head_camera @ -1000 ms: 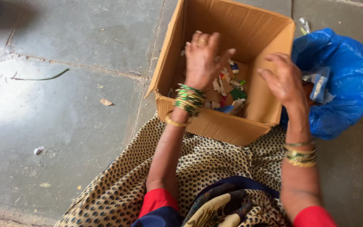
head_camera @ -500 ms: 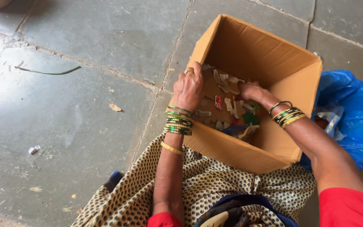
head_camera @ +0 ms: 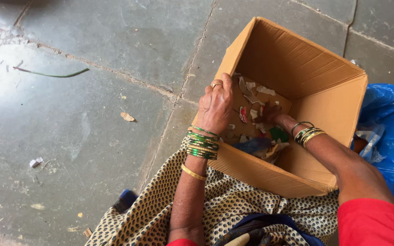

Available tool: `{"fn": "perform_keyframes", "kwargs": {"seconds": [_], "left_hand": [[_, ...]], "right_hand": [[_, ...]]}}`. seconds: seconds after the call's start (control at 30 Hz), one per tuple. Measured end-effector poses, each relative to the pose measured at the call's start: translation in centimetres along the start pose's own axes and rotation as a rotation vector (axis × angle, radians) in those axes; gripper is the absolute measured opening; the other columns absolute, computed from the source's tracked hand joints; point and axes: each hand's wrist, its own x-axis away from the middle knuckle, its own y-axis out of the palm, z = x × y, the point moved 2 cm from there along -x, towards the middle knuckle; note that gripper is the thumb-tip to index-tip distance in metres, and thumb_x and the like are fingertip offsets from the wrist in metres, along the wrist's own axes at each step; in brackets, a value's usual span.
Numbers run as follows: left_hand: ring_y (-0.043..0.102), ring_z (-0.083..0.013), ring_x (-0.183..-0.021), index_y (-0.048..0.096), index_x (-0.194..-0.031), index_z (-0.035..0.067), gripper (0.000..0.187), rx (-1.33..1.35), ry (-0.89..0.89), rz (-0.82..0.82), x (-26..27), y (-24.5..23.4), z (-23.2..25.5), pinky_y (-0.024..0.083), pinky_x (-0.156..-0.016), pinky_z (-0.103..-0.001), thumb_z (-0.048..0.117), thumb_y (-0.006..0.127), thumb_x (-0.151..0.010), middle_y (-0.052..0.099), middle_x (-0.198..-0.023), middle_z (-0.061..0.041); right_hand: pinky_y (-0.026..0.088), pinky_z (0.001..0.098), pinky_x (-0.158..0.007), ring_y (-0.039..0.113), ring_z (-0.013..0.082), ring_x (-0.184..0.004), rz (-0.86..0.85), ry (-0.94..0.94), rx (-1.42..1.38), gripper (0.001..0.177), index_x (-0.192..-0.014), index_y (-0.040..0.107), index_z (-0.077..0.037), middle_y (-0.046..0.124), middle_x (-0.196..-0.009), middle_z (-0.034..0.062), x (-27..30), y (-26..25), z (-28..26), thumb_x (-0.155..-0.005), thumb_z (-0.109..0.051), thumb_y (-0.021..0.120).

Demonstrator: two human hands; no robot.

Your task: The person sits on the floor and sorts through a cardboard box filled with small pieces of paper, plastic wrappers, and other debris. They pick up items one by one, separate them, and place selected pieces into a blue plastic bag beside the box.

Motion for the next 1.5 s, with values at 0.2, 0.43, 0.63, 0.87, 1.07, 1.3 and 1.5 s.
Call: {"fn": "perform_keyframes", "kwargs": {"seconds": [0.2,0.43,0.63,0.87,1.07,1.3,1.5], "left_hand": [[0.068,-0.0360,-0.087,0.045,-0.133,-0.008,0.059,0.017,-0.021,-0.003,0.1,0.2,-0.1,0.059,-0.064,-0.040,-0.002,0.066,-0.078,0.066,-0.099,-0.020],[0.068,-0.0367,-0.085,0.044,-0.131,-0.008,0.058,0.070,-0.030,0.007,0.2,-0.4,0.1,0.059,-0.062,-0.040,-0.002,0.065,-0.078,0.065,-0.098,-0.020],[0.068,-0.0374,-0.086,0.043,-0.132,-0.010,0.060,0.083,-0.037,-0.007,-0.1,-0.4,0.2,0.060,-0.063,-0.041,-0.001,0.066,-0.077,0.064,-0.098,-0.022],[0.068,-0.0373,-0.085,0.044,-0.131,-0.010,0.063,0.061,-0.042,0.019,-0.2,-0.3,0.3,0.060,-0.064,-0.042,0.001,0.067,-0.073,0.065,-0.100,-0.022],[0.070,-0.0306,-0.088,0.051,-0.122,-0.006,0.040,-0.023,-0.065,0.029,-0.4,0.2,0.6,0.061,-0.065,-0.038,-0.002,0.065,-0.085,0.066,-0.093,-0.017],[0.069,-0.0310,-0.086,0.050,-0.119,-0.006,0.042,0.025,-0.069,0.089,-0.2,0.1,0.6,0.060,-0.060,-0.039,0.002,0.065,-0.081,0.066,-0.090,-0.016],[0.069,-0.0325,-0.084,0.048,-0.120,-0.007,0.045,0.037,-0.070,0.060,-0.2,0.0,0.7,0.060,-0.058,-0.040,0.001,0.065,-0.079,0.065,-0.090,-0.018]], "right_hand": [[0.055,0.0459,-0.092,0.068,0.0363,-0.108,-0.145,-0.196,0.267,0.049,-0.115,0.074,-0.026,0.071,-0.114,0.0179,1.8,4.9,-0.6,-0.081,-0.060,0.063],[0.058,0.0415,-0.084,0.075,0.0302,-0.094,-0.146,-0.245,0.136,0.040,-0.090,0.082,-0.011,0.079,-0.097,0.0156,3.7,5.2,1.5,-0.077,-0.047,0.074],[0.057,0.0446,-0.085,0.073,0.0314,-0.097,-0.176,-0.278,0.154,0.035,-0.096,0.080,-0.011,0.077,-0.102,0.0151,5.9,6.9,-0.5,-0.080,-0.041,0.072],[0.056,0.0440,-0.084,0.072,0.0301,-0.097,-0.284,-0.345,0.043,0.033,-0.097,0.079,-0.010,0.076,-0.102,0.0154,9.0,9.5,-3.0,-0.082,-0.038,0.069],[0.056,0.0435,-0.084,0.072,0.0291,-0.097,-0.311,-0.383,0.049,0.032,-0.098,0.078,-0.009,0.075,-0.101,0.0157,8.6,8.0,-4.6,-0.083,-0.035,0.068],[0.055,0.0429,-0.084,0.071,0.0278,-0.096,-0.323,-0.381,0.044,0.030,-0.099,0.076,-0.008,0.075,-0.101,0.0160,8.4,7.6,-4.2,-0.085,-0.032,0.065],[0.055,0.0425,-0.083,0.070,0.0268,-0.096,-0.329,-0.377,0.024,0.028,-0.100,0.075,-0.006,0.074,-0.100,0.0162,8.5,7.9,-4.0,-0.087,-0.029,0.064]]}}
